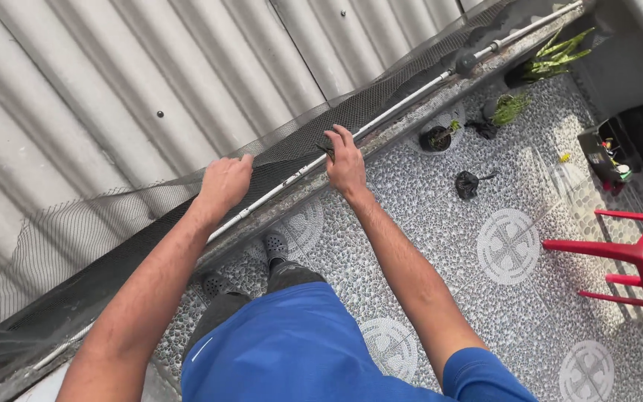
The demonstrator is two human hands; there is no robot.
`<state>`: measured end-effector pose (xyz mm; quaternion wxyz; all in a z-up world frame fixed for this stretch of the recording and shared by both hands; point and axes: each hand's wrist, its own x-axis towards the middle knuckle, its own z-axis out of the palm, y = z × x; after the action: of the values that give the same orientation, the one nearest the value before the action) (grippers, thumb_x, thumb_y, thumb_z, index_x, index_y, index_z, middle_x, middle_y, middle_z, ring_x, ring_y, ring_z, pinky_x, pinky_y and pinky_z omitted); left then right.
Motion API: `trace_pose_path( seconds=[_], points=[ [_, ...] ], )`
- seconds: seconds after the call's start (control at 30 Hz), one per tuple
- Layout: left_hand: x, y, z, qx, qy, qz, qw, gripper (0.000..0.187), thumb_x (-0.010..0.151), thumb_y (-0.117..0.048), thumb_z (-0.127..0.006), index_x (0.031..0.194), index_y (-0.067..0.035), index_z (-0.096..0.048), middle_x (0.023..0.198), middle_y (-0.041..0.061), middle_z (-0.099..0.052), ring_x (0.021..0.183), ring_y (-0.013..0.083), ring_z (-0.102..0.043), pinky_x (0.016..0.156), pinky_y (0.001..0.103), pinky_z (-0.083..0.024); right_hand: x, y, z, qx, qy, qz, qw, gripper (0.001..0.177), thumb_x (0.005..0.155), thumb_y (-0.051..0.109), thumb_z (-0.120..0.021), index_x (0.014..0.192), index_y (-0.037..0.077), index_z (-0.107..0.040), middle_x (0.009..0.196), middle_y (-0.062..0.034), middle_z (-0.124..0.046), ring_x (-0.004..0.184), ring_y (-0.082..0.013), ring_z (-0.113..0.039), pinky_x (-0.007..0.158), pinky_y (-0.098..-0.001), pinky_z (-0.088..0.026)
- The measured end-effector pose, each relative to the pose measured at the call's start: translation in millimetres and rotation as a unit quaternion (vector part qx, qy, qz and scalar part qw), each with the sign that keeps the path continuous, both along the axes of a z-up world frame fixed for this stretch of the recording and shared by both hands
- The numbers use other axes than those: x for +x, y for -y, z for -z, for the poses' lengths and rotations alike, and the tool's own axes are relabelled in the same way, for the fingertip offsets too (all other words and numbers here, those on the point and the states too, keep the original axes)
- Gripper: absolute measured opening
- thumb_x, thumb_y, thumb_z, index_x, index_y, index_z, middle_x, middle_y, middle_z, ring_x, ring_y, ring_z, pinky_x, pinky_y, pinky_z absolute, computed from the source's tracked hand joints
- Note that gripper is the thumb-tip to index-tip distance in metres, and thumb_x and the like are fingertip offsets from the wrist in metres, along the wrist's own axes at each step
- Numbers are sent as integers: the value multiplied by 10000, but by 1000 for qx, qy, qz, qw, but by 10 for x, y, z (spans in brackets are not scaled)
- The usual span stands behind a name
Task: The person attaches a mesh net to a metal frame and a wall by hand, using a pair of pliers to twist and tighten wire ties.
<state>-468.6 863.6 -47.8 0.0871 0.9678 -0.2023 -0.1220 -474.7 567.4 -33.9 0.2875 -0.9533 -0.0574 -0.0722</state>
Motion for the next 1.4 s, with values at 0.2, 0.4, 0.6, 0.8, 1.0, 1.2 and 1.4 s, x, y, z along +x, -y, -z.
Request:
trace_pose_path(
  seconds=[0.2, 0.4, 0.6, 0.8, 1.0, 1.2, 1.4],
  points=[
    [-31, 16, -413, -24, -130, -35, 991, 273, 1050, -305, -507, 1103, -53, -598, 912, 256, -731, 953, 475, -745, 854, 560, -567, 251, 378, 573, -73, 30, -16, 997, 278, 908, 118, -612, 1148, 251, -654, 1173, 40, -621, 1074, -238, -705, 910, -397, -569],
    [-23, -43, -723, -83, -215, -64, 971, 316, 1038, -302, -482, 1178, -65, -638, 1018, 292, -741, 1081, 500, -699, 964, 603, -516, 199, 298, -151, -25, -43, -36, 998, 223, 978, 197, -570, 1196, 228, -602, 1209, 11, -617, 1084, -311, -700, 885, -489, -592],
    [-64, -27, -791, -143, -275, -77, 947, 322, 1034, -307, -484, 1149, -82, -683, 998, 244, -758, 1120, 471, -684, 1010, 602, -480, 348, 324, -202, -135, -75, -20, 988, 165, 1010, 321, -556, 1161, 256, -571, 1073, 4, -589, 900, -368, -730, 813, -544, -603],
    [-255, -6, -444, -330, -413, -140, 837, 239, 1041, -207, -489, 1107, -48, -655, 938, 170, -799, 805, 242, -773, 719, 337, -553, 480, 416, -636, -233, -163, -75, 956, 174, 964, 246, -619, 1110, 167, -565, 974, -87, -638, 919, -422, -727, 805, -587, -590],
    [-568, 91, -476, -394, -481, -176, 763, 213, 1041, -195, -496, 1068, -51, -651, 865, 109, -774, 732, 154, -754, 607, 216, -521, 451, 419, -1006, -281, -257, -108, 918, 188, 925, 217, -685, 1104, 160, -682, 992, -116, -754, 979, -407, -749, 847, -574, -590],
    [-436, 96, -789, -283, -400, -113, 864, 229, 1036, -230, -546, 1100, -74, -701, 895, 136, -810, 814, 211, -803, 688, 317, -597, 398, 370, -1181, -244, -275, -91, 926, 213, 948, 207, -677, 1152, 147, -688, 1051, -182, -749, 1041, -463, -721, 910, -598, -567],
    [-400, 61, -868, -190, -286, -104, 933, 260, 1048, -388, -492, 1034, -252, -713, 742, -71, -779, 859, 161, -783, 885, 367, -530, 577, 360, -1028, -265, -259, -85, 925, 207, 952, 256, -698, 1150, 193, -704, 1034, -197, -754, 1036, -463, -725, 892, -589, -573]
  ],
)
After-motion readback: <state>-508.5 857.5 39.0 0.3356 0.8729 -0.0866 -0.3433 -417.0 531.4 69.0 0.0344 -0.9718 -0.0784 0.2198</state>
